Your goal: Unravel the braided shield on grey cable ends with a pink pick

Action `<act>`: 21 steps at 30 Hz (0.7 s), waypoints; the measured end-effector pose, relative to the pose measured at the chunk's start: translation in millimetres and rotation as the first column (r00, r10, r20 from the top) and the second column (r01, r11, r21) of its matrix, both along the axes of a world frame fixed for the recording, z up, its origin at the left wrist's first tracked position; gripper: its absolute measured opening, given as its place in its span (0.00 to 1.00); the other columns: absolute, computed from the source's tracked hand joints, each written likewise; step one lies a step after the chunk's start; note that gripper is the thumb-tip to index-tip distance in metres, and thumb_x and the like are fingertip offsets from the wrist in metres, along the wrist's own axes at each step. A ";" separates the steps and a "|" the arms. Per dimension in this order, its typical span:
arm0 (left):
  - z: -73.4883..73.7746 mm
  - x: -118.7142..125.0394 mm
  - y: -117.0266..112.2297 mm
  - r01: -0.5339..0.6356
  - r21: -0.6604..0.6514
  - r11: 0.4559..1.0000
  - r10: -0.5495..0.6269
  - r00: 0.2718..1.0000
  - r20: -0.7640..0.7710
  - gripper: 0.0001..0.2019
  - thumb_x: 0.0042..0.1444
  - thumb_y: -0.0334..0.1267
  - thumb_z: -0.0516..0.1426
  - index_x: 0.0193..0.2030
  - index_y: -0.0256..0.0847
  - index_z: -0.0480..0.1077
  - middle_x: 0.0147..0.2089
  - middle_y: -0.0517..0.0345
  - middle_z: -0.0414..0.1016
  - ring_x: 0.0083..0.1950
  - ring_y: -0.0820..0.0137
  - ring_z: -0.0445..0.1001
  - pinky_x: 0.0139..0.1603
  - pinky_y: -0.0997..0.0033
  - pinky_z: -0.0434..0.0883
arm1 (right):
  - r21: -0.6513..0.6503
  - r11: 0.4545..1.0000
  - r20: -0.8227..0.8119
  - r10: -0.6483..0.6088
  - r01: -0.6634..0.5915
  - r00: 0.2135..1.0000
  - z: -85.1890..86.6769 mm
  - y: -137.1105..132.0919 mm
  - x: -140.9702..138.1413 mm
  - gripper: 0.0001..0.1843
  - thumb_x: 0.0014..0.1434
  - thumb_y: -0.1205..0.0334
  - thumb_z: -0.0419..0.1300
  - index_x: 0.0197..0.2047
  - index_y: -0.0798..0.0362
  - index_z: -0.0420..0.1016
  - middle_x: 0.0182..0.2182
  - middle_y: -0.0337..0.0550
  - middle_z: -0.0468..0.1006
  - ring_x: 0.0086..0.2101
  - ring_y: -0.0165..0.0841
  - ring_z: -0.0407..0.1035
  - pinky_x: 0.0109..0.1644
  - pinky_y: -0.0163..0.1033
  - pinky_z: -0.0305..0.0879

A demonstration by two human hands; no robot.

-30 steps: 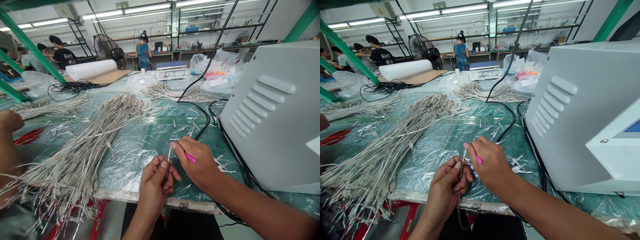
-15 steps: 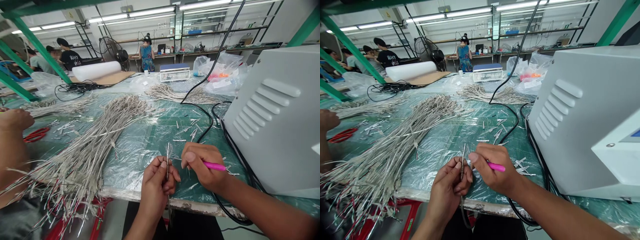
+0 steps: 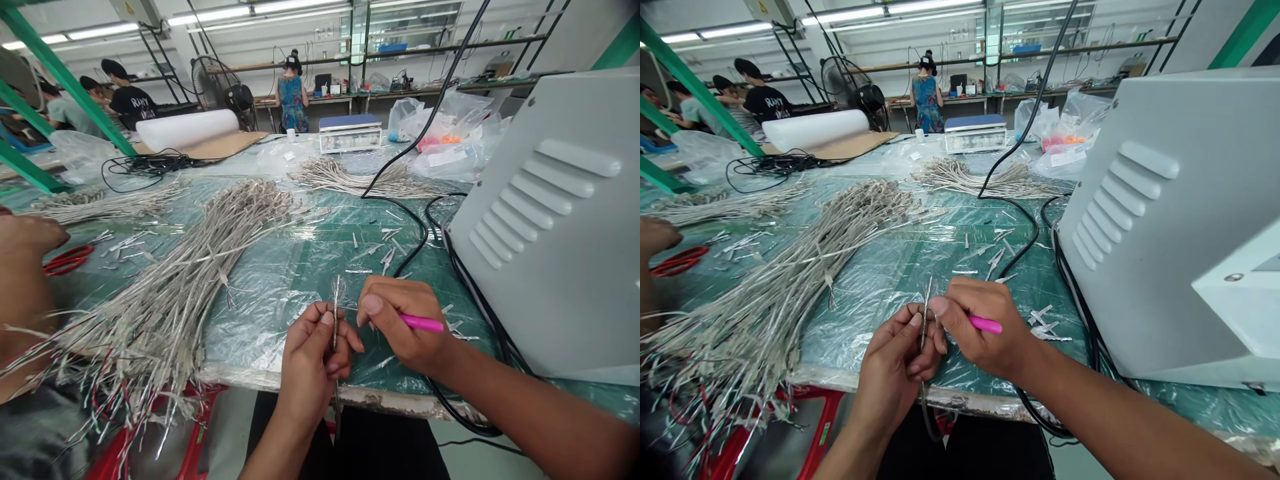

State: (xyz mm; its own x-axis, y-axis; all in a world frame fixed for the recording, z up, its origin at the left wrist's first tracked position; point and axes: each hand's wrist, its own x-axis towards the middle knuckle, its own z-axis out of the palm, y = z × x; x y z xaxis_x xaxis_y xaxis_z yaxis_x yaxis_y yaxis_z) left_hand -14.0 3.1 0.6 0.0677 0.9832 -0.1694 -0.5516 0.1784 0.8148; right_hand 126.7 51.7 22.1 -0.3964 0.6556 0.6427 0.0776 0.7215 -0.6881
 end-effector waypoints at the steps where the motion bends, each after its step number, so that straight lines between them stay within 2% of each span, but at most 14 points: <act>1: 0.4 0.1 -0.1 0.001 -0.001 1.000 -0.001 1.000 -0.004 0.06 0.62 0.38 0.54 0.36 0.39 0.64 0.23 0.59 0.72 0.16 0.82 0.44 0.17 0.79 0.45 | -0.001 1.000 0.000 0.000 0.000 1.000 0.0 0.2 -0.2 0.20 0.67 0.67 0.51 0.22 0.53 0.66 0.18 0.36 0.69 0.23 0.27 0.62 0.29 0.35 0.60; 14: 0.3 0.5 -0.3 0.010 0.008 1.000 -0.010 1.000 -0.020 0.05 0.64 0.37 0.52 0.37 0.38 0.64 0.24 0.59 0.73 0.17 0.82 0.44 0.18 0.78 0.44 | -0.005 0.999 0.001 -0.052 0.052 0.999 -1.6 0.4 -0.2 0.22 0.67 0.66 0.52 0.20 0.53 0.66 0.18 0.36 0.65 0.23 0.27 0.62 0.28 0.35 0.59; 21: -1.3 1.1 0.6 0.007 0.013 1.000 -0.007 1.000 -0.019 0.06 0.63 0.38 0.53 0.37 0.39 0.63 0.24 0.60 0.72 0.17 0.82 0.45 0.18 0.78 0.45 | 0.009 0.999 0.001 -0.042 0.042 0.999 0.3 0.0 -0.1 0.23 0.68 0.65 0.51 0.20 0.53 0.66 0.17 0.36 0.67 0.23 0.27 0.63 0.28 0.35 0.60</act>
